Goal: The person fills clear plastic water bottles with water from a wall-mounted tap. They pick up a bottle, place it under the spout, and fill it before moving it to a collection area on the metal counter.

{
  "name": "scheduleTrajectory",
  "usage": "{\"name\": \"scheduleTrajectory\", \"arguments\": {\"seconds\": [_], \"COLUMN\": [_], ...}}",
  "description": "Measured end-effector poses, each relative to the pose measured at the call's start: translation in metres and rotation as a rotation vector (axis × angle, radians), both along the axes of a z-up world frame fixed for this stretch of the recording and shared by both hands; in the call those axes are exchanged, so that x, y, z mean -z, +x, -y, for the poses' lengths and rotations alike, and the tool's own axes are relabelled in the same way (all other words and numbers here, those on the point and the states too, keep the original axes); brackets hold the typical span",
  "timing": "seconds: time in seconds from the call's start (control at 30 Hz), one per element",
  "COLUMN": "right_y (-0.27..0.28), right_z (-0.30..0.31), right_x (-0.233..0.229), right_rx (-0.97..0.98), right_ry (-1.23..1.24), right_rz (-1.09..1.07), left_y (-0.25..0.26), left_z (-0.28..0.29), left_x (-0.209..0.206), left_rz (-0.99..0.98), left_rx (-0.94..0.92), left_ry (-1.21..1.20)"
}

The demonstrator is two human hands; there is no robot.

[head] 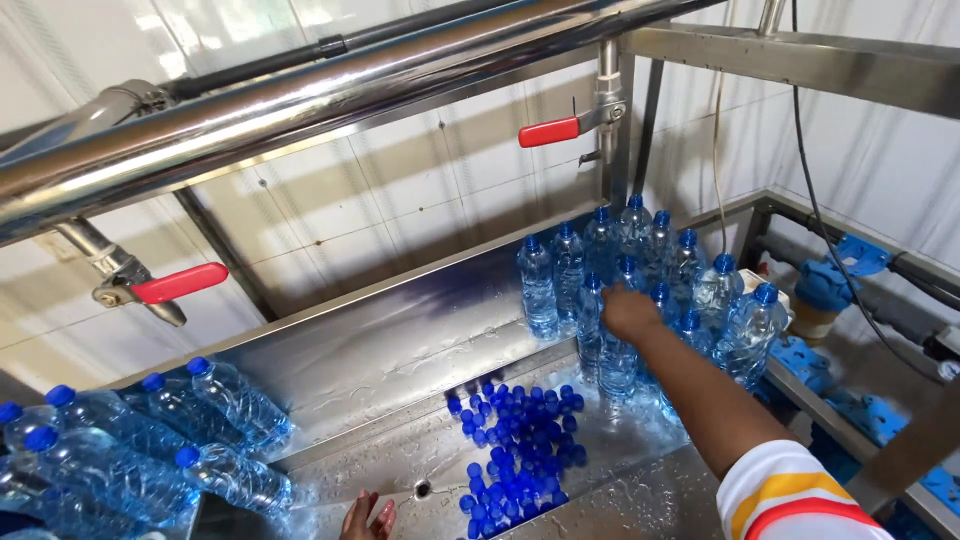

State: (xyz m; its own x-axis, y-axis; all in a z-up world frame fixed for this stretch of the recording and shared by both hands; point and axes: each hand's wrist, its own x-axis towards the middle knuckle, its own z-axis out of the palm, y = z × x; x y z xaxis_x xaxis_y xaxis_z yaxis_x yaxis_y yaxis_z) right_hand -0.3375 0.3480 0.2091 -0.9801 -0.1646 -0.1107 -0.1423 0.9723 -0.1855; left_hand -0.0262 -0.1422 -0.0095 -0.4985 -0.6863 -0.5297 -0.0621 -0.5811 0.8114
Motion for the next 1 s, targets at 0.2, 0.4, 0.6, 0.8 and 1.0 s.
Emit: {"name": "scheduleTrajectory", "arguments": {"seconds": [0.2, 0.4, 0.6, 0.8, 1.0], "right_y": [-0.024, -0.046, -0.031, -0.034, -0.034], "right_z": [0.003, -0.018, 0.006, -0.008, 0.001], "right_x": [0.047, 0.061, 0.026, 0.038, 0.057], "right_rx": [-0.121, -0.041, -0.196, -0.216, -0.237], "right_ry": [0.026, -0.096, 0.225, 0.063, 0.153], "right_rz": [-0.138, -0.166, -0.139, -0.136, -0.092], "left_y": [0.005, 0.018, 0.015, 0.011, 0.019], "left_z": [-0.028, -0.03, -0.037, -0.056, -0.06], "left_x": [-0.01, -0.033, -0.03, -0.036, -0.029], "left_rz": [0.049, 0.112, 0.067, 0.136, 0.071], "left_rx": [0.0, -0.019, 0.013, 0.02, 0.088], "left_ry": [-0.066, -0.091, -0.023, -0.099, -0.187]}}
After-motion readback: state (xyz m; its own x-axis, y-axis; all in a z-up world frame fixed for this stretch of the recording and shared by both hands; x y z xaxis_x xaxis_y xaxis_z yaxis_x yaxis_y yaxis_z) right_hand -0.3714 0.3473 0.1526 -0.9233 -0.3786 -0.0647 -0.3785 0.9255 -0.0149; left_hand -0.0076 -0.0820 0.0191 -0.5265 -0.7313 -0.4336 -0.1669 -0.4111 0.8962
